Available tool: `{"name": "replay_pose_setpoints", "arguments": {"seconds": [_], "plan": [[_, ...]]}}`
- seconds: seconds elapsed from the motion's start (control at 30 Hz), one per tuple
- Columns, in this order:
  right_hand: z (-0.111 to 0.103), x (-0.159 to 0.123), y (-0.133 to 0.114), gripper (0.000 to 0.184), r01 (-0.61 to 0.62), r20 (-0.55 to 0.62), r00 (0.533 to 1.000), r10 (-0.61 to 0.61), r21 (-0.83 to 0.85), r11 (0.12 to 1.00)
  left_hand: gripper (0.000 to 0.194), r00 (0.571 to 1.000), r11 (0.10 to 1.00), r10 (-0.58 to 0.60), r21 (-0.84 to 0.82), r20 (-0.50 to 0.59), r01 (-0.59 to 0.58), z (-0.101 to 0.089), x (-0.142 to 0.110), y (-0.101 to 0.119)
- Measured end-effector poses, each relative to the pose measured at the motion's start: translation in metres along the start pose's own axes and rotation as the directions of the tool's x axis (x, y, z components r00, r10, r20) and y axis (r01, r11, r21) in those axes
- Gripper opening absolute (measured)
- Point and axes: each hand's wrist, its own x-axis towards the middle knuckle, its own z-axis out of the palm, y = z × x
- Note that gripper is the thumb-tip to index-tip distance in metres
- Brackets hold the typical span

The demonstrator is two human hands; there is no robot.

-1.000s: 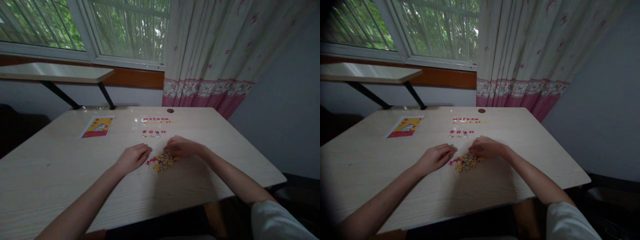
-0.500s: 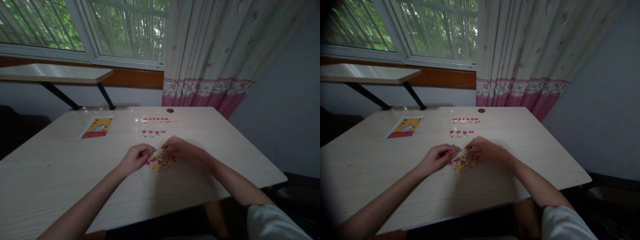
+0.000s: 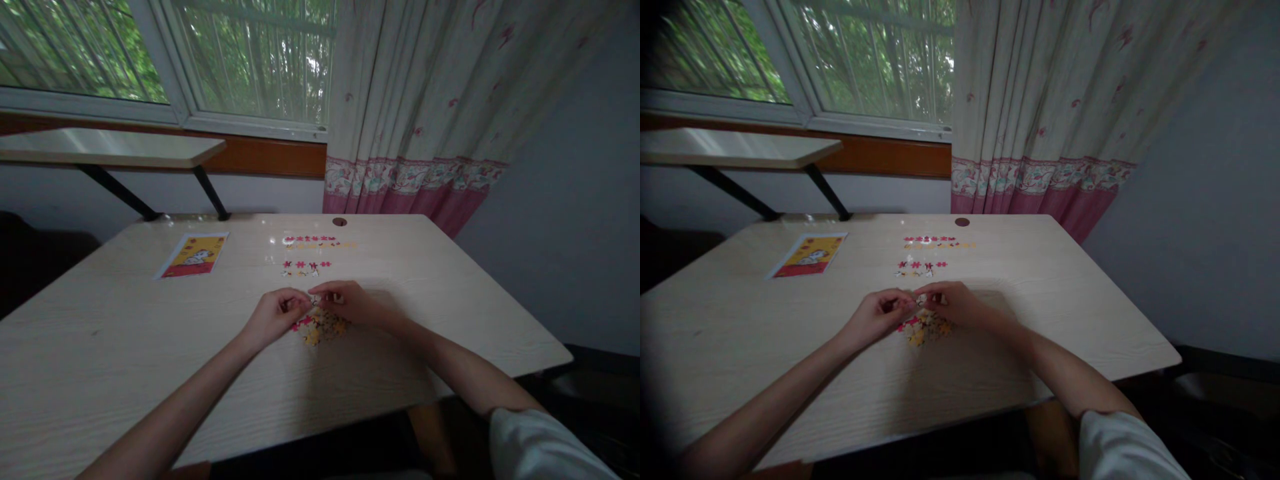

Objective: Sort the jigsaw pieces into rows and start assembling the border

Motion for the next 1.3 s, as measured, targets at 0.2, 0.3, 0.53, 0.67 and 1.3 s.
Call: {"name": "replay_pose_setpoints", "arguments": {"seconds": [0.2, 0.3, 0.53, 0.67, 1.3], "plan": [[0.0, -0.001, -0.007, 0.036, -0.024, -0.047, 0.999, 0.024, -0.003, 1.0, 0.021, 1.0, 1.0, -0.006, 0.0, 0.01, 0.006, -0.002, 0.0, 0.002], [-0.001, -0.003, -0.003, 0.027, 0.025, -0.135, 0.99, -0.037, -0.086, 0.996, 0.021, 0.999, 0.999, -0.037, -0.04, 0.012, 0.037, -0.003, 0.001, 0.005], [-0.004, -0.004, 0.008, 0.012, 0.273, -0.125, 0.928, -0.35, -0.407, 0.872, 0.021, 0.998, 0.994, -0.06, -0.09, -0.029, 0.057, -0.004, 0.004, 0.008], [-0.003, -0.003, 0.005, 0.012, 0.302, -0.103, 0.915, -0.39, -0.466, 0.832, 0.019, 0.999, 0.995, -0.05, -0.091, -0.017, 0.048, -0.004, 0.003, 0.009], [-0.013, -0.002, 0.008, 0.016, 0.295, -0.133, 0.875, -0.465, -0.615, 0.731, 0.021, 0.995, 0.989, -0.051, -0.141, -0.082, 0.039, -0.007, 0.003, 0.009]]}}
